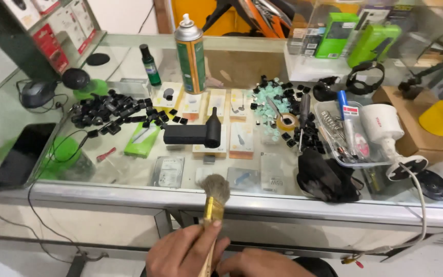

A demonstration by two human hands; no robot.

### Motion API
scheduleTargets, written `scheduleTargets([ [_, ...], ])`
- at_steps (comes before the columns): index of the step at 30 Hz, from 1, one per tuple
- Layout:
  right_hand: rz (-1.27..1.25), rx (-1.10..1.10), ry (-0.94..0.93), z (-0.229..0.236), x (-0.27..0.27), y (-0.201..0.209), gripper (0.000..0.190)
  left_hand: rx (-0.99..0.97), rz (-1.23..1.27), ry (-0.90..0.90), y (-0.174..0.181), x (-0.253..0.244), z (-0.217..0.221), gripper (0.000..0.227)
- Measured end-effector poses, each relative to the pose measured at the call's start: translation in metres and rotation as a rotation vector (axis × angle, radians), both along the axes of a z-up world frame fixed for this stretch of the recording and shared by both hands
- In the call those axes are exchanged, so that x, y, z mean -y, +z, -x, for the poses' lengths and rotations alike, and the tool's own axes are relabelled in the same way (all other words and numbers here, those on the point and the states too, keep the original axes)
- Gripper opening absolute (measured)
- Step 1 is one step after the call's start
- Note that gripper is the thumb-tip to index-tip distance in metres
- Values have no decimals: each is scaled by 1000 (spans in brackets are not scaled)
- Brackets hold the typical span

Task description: Cleaning individual mechanical keyboard keys using a paintbrush.

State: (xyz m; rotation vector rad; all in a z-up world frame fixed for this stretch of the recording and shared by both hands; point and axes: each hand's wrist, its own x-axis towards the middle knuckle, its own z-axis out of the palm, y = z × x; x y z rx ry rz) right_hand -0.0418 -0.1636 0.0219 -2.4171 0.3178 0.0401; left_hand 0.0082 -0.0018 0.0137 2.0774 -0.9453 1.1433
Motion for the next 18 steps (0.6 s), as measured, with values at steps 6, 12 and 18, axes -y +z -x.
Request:
scheduleTargets([
  [6, -324, 594, 614, -38, 38, 64, 6, 103, 3, -111, 1, -34, -67, 36],
  [12, 393, 354, 520, -163, 19, 81, 35, -547, 476, -206, 68, -47, -166, 33],
  [18, 791, 485, 649, -213, 6, 30, 43, -606, 666, -415, 94, -33, -247, 35],
])
